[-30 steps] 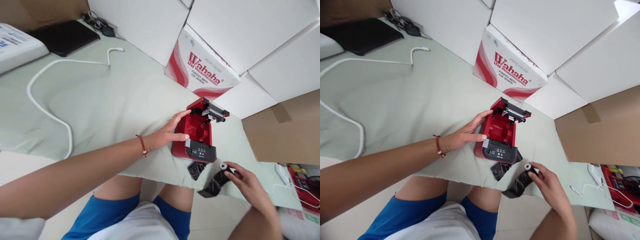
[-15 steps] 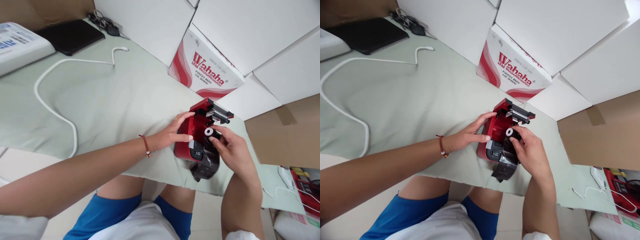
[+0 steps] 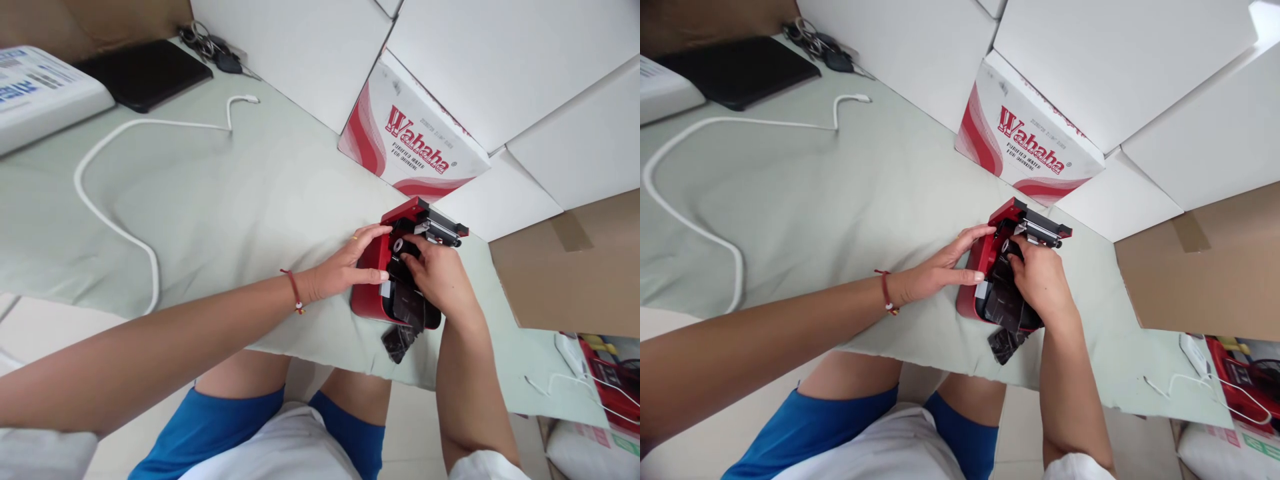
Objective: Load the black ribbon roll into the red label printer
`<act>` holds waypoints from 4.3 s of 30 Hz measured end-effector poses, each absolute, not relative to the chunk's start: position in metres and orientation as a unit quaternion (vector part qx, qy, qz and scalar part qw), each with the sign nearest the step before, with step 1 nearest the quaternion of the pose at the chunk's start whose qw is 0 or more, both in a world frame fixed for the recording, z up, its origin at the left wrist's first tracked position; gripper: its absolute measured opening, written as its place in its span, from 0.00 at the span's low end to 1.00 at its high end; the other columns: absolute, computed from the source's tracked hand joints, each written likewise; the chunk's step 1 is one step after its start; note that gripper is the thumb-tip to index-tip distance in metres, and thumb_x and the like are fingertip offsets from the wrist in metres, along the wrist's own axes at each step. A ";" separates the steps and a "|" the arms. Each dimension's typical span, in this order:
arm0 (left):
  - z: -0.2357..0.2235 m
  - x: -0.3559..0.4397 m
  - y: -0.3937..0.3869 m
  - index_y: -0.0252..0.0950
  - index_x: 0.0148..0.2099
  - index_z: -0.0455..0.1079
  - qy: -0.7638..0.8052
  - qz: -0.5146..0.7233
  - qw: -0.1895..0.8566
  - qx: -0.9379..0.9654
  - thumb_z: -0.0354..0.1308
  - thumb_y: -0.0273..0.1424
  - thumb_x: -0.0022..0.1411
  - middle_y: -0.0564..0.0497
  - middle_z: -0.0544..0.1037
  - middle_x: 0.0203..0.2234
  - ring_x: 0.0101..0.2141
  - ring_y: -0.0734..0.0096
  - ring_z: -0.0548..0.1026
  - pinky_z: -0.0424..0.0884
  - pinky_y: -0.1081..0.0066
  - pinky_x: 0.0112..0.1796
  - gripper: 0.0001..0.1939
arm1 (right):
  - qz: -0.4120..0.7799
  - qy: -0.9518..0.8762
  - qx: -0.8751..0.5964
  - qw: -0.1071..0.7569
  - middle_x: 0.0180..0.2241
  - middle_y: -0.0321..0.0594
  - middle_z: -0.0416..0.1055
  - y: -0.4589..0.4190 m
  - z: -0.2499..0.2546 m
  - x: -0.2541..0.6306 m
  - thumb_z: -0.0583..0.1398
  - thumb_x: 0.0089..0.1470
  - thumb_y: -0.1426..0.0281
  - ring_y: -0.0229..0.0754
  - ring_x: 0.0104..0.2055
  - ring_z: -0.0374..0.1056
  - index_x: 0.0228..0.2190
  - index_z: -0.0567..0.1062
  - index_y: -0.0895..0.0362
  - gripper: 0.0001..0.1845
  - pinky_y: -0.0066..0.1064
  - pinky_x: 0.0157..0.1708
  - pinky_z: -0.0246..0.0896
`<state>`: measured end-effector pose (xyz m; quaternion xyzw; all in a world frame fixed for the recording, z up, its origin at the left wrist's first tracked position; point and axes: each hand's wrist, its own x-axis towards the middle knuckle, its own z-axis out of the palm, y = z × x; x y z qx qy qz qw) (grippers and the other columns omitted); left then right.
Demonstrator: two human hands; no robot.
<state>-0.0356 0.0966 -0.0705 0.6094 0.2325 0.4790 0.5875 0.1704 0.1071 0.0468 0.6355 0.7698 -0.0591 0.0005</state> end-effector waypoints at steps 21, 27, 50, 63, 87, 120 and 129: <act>-0.071 -0.032 0.097 0.50 0.82 0.48 0.219 0.494 0.591 0.599 0.70 0.45 0.67 0.42 0.50 0.82 0.80 0.43 0.51 0.47 0.39 0.78 0.50 | -0.115 0.848 0.477 -0.201 0.59 0.43 0.82 0.014 0.045 0.198 0.61 0.73 0.68 0.49 0.62 0.78 0.62 0.78 0.46 0.20 0.45 0.61 0.75; -0.066 -0.029 0.109 0.48 0.82 0.48 0.266 0.514 0.569 0.585 0.60 0.54 0.73 0.43 0.46 0.84 0.82 0.48 0.45 0.42 0.43 0.79 0.45 | 0.045 0.852 0.455 -0.254 0.65 0.48 0.79 -0.042 -0.009 0.198 0.63 0.68 0.76 0.54 0.70 0.72 0.71 0.71 0.49 0.33 0.55 0.69 0.69; -0.049 -0.034 0.085 0.45 0.50 0.85 0.275 0.514 0.291 0.759 0.45 0.44 0.82 0.47 0.89 0.53 0.60 0.55 0.84 0.62 0.45 0.71 0.25 | 0.104 0.781 0.489 -0.375 0.53 0.45 0.81 -0.039 -0.035 0.181 0.60 0.66 0.81 0.52 0.60 0.73 0.63 0.76 0.46 0.30 0.51 0.59 0.74; -0.051 -0.033 0.092 0.44 0.52 0.81 0.195 0.516 0.330 0.766 0.59 0.37 0.74 0.44 0.87 0.54 0.60 0.51 0.82 0.66 0.45 0.69 0.11 | 0.100 0.780 0.490 -0.375 0.52 0.44 0.78 -0.035 -0.033 0.179 0.61 0.65 0.83 0.50 0.56 0.73 0.62 0.76 0.45 0.30 0.47 0.55 0.74; -0.077 -0.033 0.102 0.52 0.85 0.36 0.238 0.451 0.557 0.655 0.72 0.53 0.64 0.47 0.36 0.85 0.83 0.44 0.36 0.36 0.45 0.80 0.61 | -0.091 0.730 0.572 -0.362 0.39 0.42 0.85 0.024 0.033 0.202 0.57 0.74 0.64 0.46 0.39 0.80 0.44 0.85 0.52 0.16 0.40 0.44 0.75; -0.075 -0.034 0.101 0.56 0.83 0.44 0.227 0.448 0.575 0.645 0.70 0.47 0.67 0.48 0.46 0.82 0.81 0.42 0.46 0.45 0.37 0.79 0.52 | -0.151 0.602 0.781 -0.070 0.43 0.48 0.84 0.021 0.003 0.333 0.61 0.56 0.45 0.45 0.28 0.69 0.53 0.82 0.56 0.35 0.45 0.38 0.72; -0.072 -0.034 0.102 0.54 0.83 0.45 0.237 0.440 0.588 0.636 0.69 0.49 0.66 0.47 0.47 0.82 0.80 0.39 0.49 0.47 0.37 0.78 0.53 | -0.261 0.732 0.629 -0.030 0.49 0.46 0.84 0.013 0.019 0.279 0.62 0.64 0.62 0.51 0.46 0.79 0.49 0.84 0.51 0.16 0.41 0.48 0.75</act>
